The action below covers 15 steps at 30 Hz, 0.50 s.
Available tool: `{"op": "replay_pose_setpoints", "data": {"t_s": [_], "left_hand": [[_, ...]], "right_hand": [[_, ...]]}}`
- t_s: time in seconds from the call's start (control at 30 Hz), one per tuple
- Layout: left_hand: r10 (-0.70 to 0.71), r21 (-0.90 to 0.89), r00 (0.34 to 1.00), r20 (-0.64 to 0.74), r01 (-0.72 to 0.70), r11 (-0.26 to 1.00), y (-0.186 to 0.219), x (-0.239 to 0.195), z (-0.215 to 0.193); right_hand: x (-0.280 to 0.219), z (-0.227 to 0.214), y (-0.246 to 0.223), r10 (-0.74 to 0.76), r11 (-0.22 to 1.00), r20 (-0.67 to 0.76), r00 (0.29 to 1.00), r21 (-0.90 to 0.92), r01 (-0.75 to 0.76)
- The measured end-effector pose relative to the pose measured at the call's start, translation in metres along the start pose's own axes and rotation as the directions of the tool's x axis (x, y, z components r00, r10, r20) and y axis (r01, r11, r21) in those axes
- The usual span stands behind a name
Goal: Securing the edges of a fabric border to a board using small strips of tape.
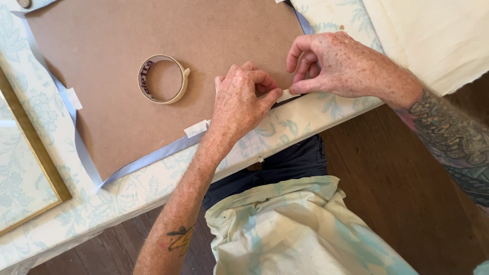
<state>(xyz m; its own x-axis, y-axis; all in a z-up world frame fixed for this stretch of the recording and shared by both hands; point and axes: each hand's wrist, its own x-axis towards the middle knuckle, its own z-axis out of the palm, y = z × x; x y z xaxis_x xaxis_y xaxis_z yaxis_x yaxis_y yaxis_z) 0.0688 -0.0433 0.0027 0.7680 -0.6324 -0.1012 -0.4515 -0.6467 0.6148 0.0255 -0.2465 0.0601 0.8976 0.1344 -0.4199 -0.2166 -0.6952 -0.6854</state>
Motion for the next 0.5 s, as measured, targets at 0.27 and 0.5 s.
{"op": "replay_pose_setpoints", "data": {"t_s": [0.27,0.5], "left_hand": [[-0.011,0.016,1.0,0.01,0.011,1.0,-0.004,0.0027,0.003],[0.004,0.026,1.0,0.002,-0.004,1.0,-0.0056,0.0033,0.0037]], "right_hand": [[0.0055,0.0052,0.0087,-0.024,0.999,-0.01,1.0,-0.029,0.023],[0.0065,0.0059,0.0103,-0.036,0.999,-0.017,0.999,-0.03,0.035]]}}
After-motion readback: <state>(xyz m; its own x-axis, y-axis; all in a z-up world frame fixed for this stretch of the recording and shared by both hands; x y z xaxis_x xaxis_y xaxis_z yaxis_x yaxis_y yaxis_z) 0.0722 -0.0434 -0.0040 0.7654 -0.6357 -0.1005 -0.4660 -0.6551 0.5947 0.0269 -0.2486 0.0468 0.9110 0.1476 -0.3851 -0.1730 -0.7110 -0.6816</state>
